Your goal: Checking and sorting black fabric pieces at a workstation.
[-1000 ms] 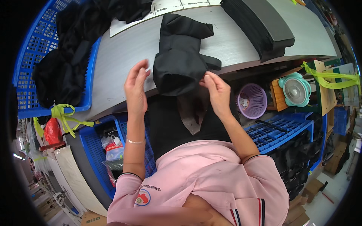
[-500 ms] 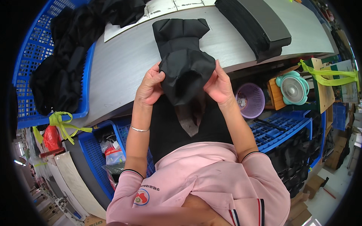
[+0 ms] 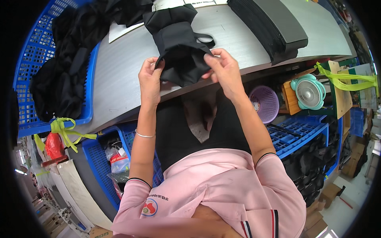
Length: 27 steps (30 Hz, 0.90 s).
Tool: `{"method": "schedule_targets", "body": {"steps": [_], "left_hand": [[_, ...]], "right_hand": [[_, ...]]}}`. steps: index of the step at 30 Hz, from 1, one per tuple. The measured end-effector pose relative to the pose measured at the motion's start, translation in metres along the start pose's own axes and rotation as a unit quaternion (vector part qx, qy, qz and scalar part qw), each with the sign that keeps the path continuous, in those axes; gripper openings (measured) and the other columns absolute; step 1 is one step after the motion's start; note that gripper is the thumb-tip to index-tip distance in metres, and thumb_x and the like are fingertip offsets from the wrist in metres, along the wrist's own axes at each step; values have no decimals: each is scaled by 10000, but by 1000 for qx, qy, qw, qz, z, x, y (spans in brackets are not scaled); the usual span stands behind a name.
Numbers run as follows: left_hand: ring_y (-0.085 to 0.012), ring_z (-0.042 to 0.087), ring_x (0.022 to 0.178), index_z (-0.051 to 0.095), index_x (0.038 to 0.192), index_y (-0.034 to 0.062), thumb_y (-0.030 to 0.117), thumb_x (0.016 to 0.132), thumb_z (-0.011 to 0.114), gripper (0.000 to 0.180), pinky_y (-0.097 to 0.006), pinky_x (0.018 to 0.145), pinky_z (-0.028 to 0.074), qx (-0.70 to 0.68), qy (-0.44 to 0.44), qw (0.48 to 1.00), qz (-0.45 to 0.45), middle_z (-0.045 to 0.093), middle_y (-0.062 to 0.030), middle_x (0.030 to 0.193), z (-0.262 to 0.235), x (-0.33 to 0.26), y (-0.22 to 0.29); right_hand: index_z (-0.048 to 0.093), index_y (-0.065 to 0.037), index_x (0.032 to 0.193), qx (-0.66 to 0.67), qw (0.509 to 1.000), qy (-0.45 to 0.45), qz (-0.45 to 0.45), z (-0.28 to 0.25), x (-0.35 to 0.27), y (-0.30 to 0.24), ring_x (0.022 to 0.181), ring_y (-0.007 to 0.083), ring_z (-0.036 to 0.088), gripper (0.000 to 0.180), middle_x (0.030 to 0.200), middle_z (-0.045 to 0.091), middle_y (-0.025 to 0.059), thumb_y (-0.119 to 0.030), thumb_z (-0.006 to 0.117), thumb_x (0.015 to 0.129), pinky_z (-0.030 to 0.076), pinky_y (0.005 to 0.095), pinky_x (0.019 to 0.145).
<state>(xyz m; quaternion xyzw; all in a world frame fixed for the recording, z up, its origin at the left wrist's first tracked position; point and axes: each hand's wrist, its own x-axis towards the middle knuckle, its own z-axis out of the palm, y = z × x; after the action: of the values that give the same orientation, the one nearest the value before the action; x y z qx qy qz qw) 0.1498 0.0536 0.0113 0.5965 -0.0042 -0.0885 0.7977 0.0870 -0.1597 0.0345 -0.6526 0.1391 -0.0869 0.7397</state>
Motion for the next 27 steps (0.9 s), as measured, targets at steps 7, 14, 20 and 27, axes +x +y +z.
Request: {"method": "schedule_targets", "body": {"steps": [7, 14, 20, 27], "left_hand": [[-72, 612, 752, 580, 1116, 8, 22, 823, 776, 353, -213, 657, 499, 74, -42, 993, 81, 666, -38, 924, 8, -17, -1], [-72, 541, 614, 569, 1115, 29, -48, 784, 716, 370, -242, 575, 453, 142, 139, 970, 137, 601, -48, 966, 5, -10, 9], [-209, 530, 1017, 611, 1203, 84, 42, 753, 776, 481, -348, 862, 452, 372, 73, 867, 323, 599, -61, 1124, 26, -11, 17], [-114, 528, 628, 694, 928, 44, -100, 817, 630, 192, -257, 580, 447, 359, 136, 850, 361, 618, -44, 855, 25, 28, 18]], "right_hand": [[600, 19, 1084, -44, 994, -63, -81, 23, -12, 12, 734, 67, 636, 296, 769, 645, 18, -77, 760, 854, 506, 224, 644], [605, -1, 959, -187, 959, 153, -150, 0, 21, 14, 534, 49, 455, 136, 583, 518, 0, -68, 657, 852, 389, 244, 513], [612, -1, 918, -269, 954, 61, -115, -5, 13, 26, 496, 130, 466, 208, 563, 526, 92, -170, 715, 856, 394, 318, 501], [626, -24, 958, -448, 852, 112, -247, -28, 22, 25, 534, 240, 599, 102, 591, 565, 109, -86, 656, 882, 449, 352, 533]]}}
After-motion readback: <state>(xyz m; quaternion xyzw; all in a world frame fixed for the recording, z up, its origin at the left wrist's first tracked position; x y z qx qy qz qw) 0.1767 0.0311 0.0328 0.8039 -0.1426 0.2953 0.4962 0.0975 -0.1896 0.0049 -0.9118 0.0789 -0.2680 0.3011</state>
